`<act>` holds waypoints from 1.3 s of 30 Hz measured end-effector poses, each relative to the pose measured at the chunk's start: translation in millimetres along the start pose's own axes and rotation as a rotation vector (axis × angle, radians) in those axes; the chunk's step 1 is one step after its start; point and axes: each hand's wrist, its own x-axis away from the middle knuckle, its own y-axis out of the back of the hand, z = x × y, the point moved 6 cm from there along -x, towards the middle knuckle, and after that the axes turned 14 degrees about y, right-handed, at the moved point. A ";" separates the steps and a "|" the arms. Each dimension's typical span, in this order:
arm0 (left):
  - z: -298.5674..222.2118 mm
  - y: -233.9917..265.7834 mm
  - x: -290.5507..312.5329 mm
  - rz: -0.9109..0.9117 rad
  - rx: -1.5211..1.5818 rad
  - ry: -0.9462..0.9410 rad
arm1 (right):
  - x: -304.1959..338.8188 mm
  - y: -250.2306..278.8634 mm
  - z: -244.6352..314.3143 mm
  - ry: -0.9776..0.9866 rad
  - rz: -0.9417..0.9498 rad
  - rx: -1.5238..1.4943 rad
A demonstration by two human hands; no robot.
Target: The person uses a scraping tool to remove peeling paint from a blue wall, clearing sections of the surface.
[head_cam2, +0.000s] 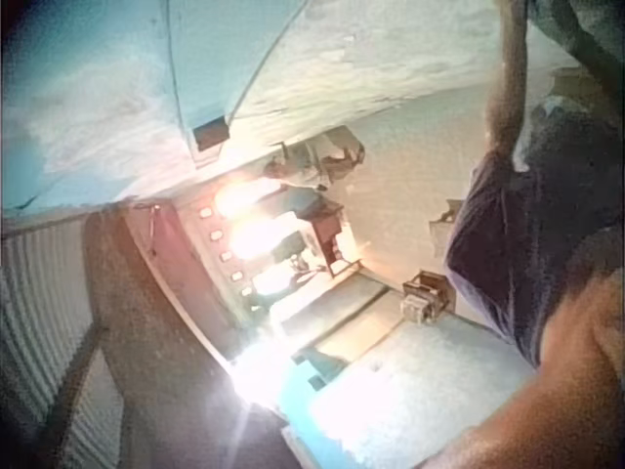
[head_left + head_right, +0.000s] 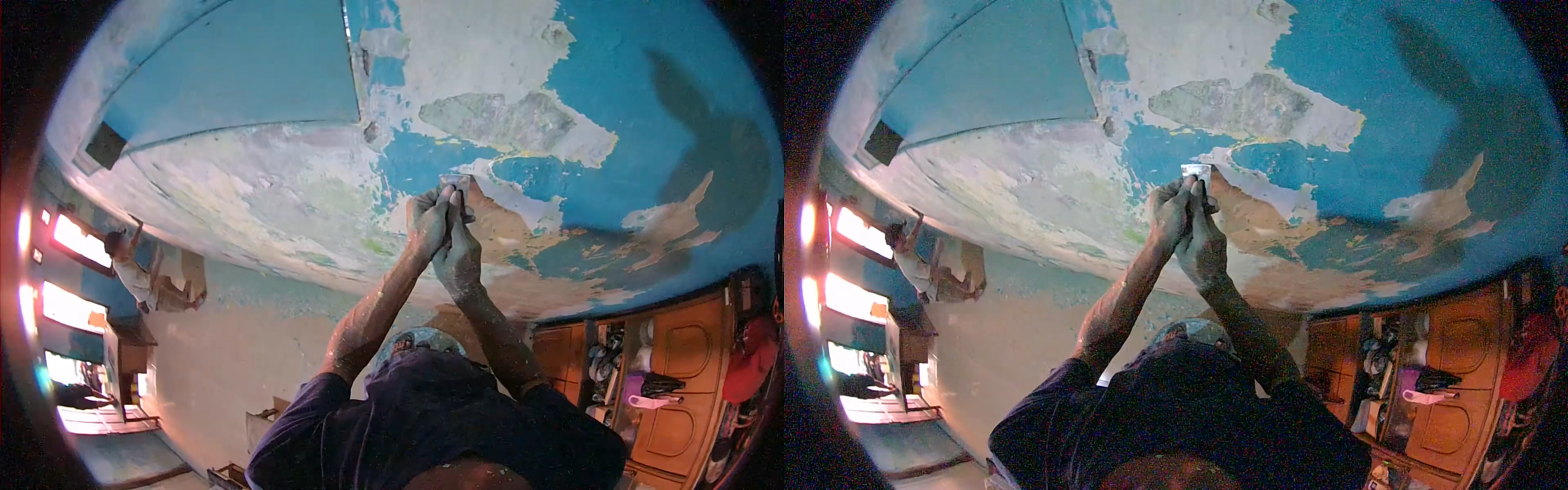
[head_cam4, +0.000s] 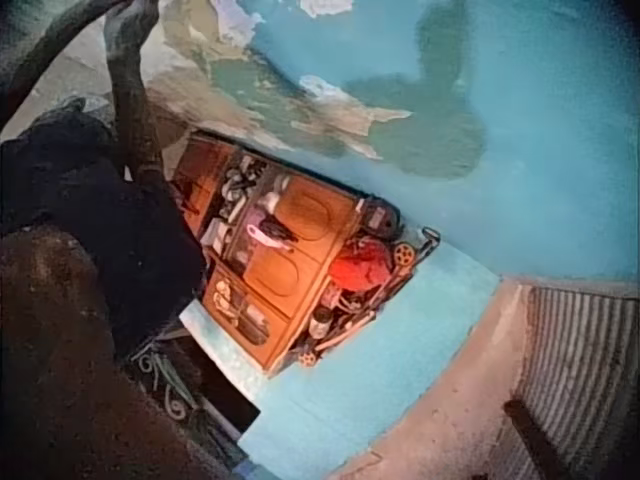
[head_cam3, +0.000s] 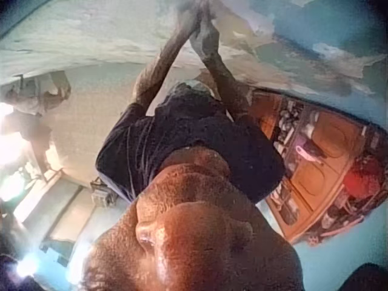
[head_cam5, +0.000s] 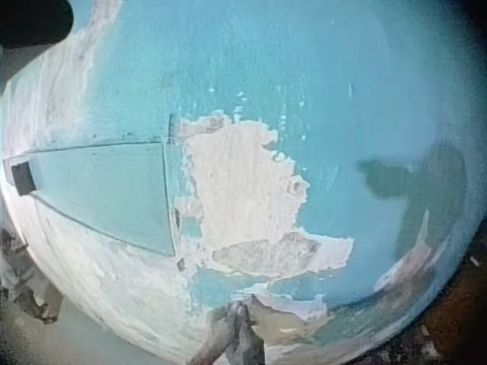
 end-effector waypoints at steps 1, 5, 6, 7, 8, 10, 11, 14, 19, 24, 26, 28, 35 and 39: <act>1.7 2.2 0.5 0.008 0.021 0.045 | -3.0 3.6 8.2 -0.028 0.034 0.040; 17.4 -0.3 -2.8 0.024 0.075 0.028 | 1.4 6.5 -2.9 -0.086 0.071 0.047; 19.5 -1.2 -2.2 0.041 0.105 -0.037 | 3.6 9.5 -8.2 -0.138 0.069 -0.021; 43.6 14.4 -15.4 0.076 0.020 -0.047 | 10.7 8.6 -15.9 -0.156 0.068 -0.006; 46.7 15.4 -11.8 0.046 -0.117 -0.069 | 18.7 12.6 -26.5 -0.161 0.073 -0.004; 53.7 9.7 -10.1 0.019 0.010 -0.013 | 22.5 18.7 -31.7 -0.079 0.146 -0.060; 52.5 8.0 -11.9 0.018 0.013 -0.009 | 21.4 19.9 -31.2 -0.082 0.210 0.008; 35.5 12.4 -17.1 0.000 0.192 -0.108 | -7.7 14.6 -12.4 0.014 0.262 0.136; 37.7 20.8 -6.3 0.027 0.197 -0.010 | -12.7 12.7 -6.1 0.005 0.251 -0.074; 32.0 13.9 -0.2 0.087 0.194 0.068 | 10.2 12.8 -26.8 -0.322 0.147 -0.225; 37.3 22.0 -2.6 0.067 0.155 0.089 | 18.1 3.7 -26.7 -0.427 0.081 -0.314; 37.8 21.0 -3.2 0.055 0.176 0.028 | 17.2 4.2 -27.8 -0.387 0.101 -0.237; 45.0 24.7 -6.5 0.001 0.161 -0.078 | -0.8 8.0 -33.8 -0.139 0.295 0.010; 33.7 30.2 -8.1 -0.101 -0.060 -0.114 | 3.7 -6.0 -41.9 -0.550 0.311 -0.385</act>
